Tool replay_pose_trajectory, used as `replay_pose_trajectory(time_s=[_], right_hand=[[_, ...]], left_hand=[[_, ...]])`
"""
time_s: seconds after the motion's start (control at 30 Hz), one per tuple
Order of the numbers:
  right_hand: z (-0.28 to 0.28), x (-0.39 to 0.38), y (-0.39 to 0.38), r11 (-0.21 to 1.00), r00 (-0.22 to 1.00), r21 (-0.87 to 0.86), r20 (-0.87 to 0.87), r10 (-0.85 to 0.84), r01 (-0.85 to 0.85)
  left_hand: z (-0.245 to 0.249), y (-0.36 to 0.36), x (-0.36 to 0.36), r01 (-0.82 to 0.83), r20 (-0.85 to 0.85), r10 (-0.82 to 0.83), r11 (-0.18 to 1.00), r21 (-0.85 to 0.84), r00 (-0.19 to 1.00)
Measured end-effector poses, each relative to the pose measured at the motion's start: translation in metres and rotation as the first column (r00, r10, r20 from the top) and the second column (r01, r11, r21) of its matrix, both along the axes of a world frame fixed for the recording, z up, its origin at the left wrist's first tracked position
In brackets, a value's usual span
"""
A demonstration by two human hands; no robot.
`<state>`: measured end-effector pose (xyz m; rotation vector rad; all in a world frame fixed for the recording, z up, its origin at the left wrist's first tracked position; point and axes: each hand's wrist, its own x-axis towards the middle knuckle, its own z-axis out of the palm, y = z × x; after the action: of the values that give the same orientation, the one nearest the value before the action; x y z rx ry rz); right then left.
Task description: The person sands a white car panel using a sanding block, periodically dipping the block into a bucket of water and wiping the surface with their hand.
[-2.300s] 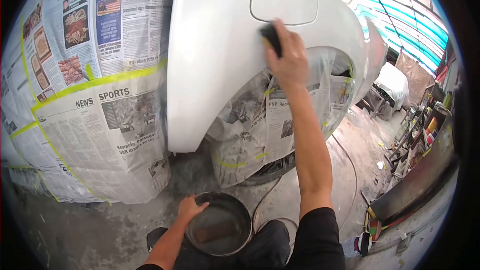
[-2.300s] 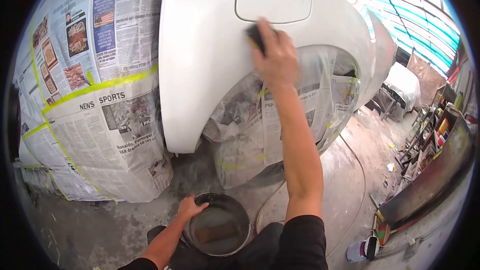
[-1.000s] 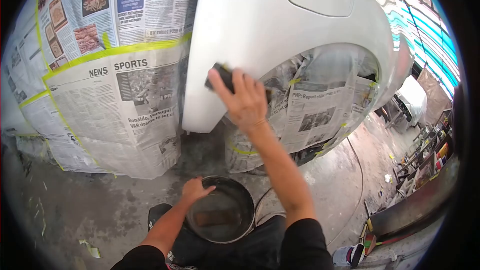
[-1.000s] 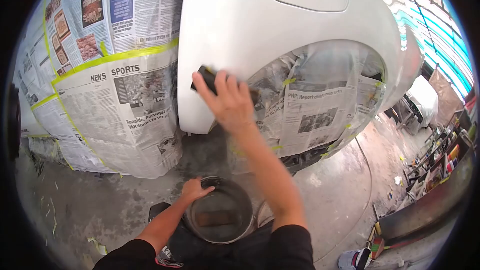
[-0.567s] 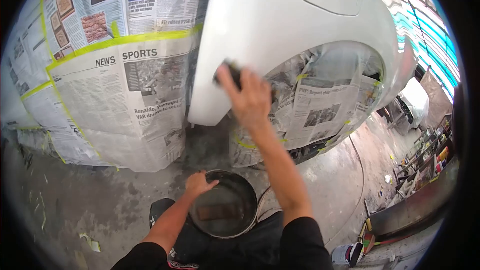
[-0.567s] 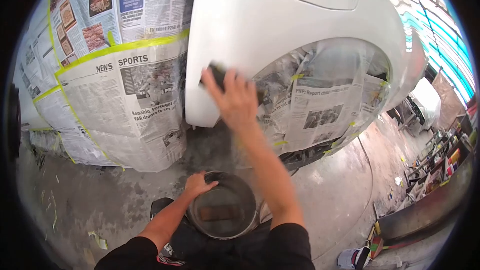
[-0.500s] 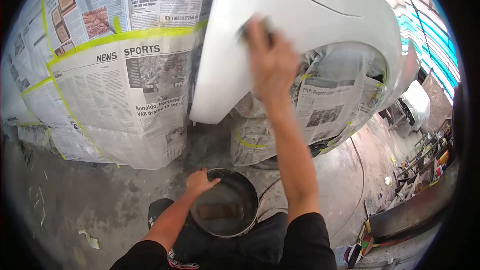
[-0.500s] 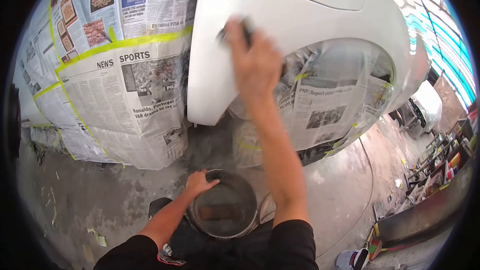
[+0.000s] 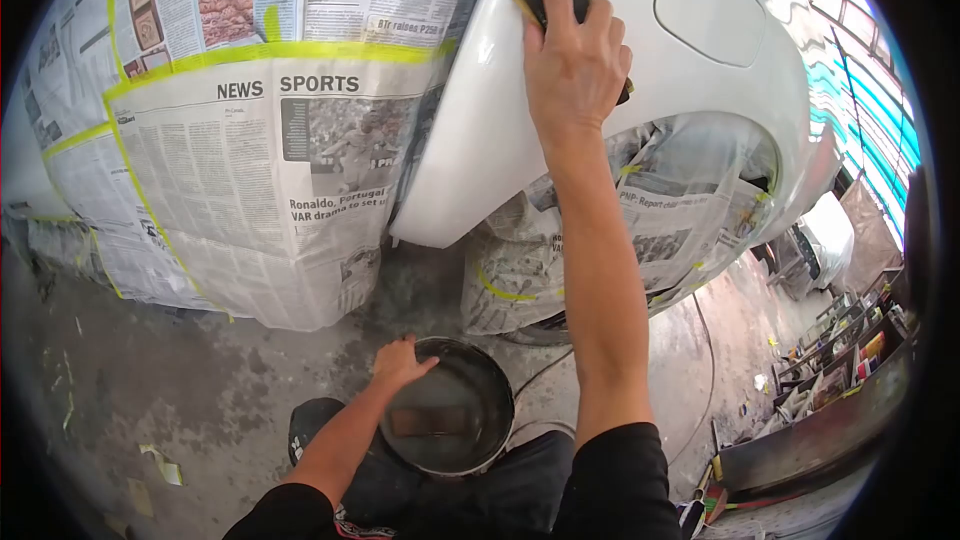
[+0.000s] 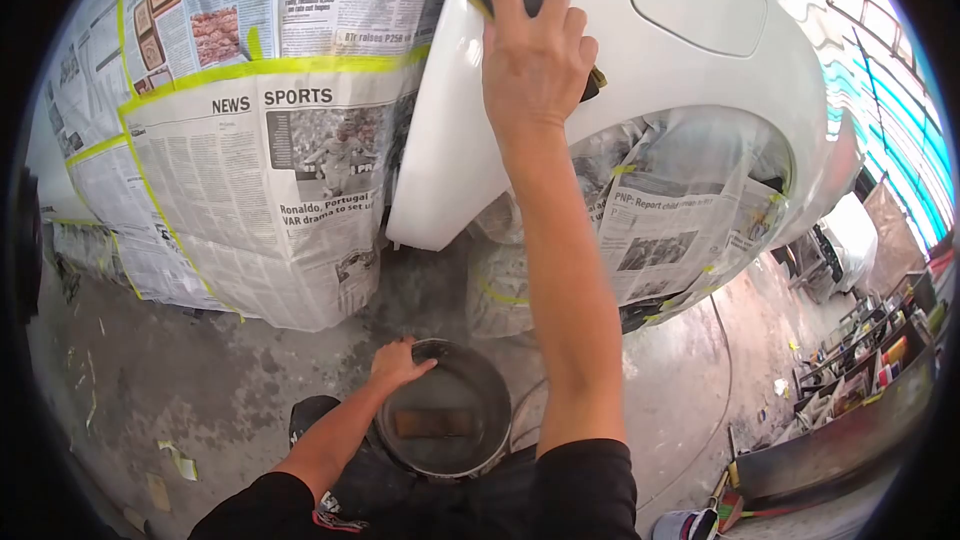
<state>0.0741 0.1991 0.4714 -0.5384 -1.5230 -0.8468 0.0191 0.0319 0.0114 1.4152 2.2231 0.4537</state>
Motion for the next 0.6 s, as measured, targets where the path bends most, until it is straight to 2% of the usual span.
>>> replay_pose_trajectory(time_s=[0.03, 0.1, 0.17, 0.27, 0.33, 0.4, 0.43, 0.5, 0.57, 0.6], right_hand=[[0.003, -0.005, -0.003, 1.0, 0.998, 0.01, -0.058, 0.017, -0.017], [-0.048, -0.004, -0.011, 0.997, 0.996, -0.055, 0.073, -0.056, 0.06], [-0.119, 0.002, -0.018, 0.995, 0.961, 0.095, 0.276, -0.01, -0.017], [-0.103, 0.007, -0.016, 0.992, 0.949, 0.119, 0.315, -0.007, -0.033], [-0.038, -0.005, -0.006, 0.995, 0.984, 0.082, 0.167, -0.06, 0.047], [0.028, -0.011, -0.006, 1.0, 0.999, 0.018, -0.048, -0.025, 0.025], [0.04, -0.014, 0.001, 1.0, 0.99, 0.015, -0.141, -0.006, 0.009], [0.006, -0.016, -0.007, 0.999, 0.998, -0.011, -0.045, -0.031, 0.031], [-0.07, -0.011, -0.005, 0.987, 0.983, 0.151, 0.16, -0.087, 0.062], [-0.077, -0.003, -0.008, 0.987, 0.977, 0.153, 0.196, -0.079, 0.049]], left_hand=[[0.003, 0.0, 0.0, 0.0, 0.01, 0.0, 1.0, -0.017, 1.0], [0.003, -0.001, 0.0, 0.006, 0.0, -0.006, 1.0, 0.0, 1.0], [0.0, -0.004, -0.003, 0.011, -0.014, -0.01, 0.999, 0.03, 1.0], [-0.004, -0.002, -0.004, 0.005, -0.013, -0.004, 0.998, 0.056, 1.0], [-0.006, -0.003, -0.003, 0.002, 0.015, -0.002, 1.0, 0.014, 1.0], [-0.001, -0.004, -0.003, 0.006, 0.027, -0.006, 1.0, 0.001, 1.0], [0.001, -0.004, -0.003, 0.003, 0.036, -0.003, 1.0, -0.002, 0.999], [-0.008, -0.005, -0.005, 0.01, 0.035, -0.011, 0.999, 0.032, 0.999], [-0.011, -0.002, -0.002, 0.024, 0.026, -0.025, 0.998, 0.055, 0.999], [-0.01, -0.005, -0.003, 0.025, 0.012, -0.025, 0.998, 0.05, 1.0]])
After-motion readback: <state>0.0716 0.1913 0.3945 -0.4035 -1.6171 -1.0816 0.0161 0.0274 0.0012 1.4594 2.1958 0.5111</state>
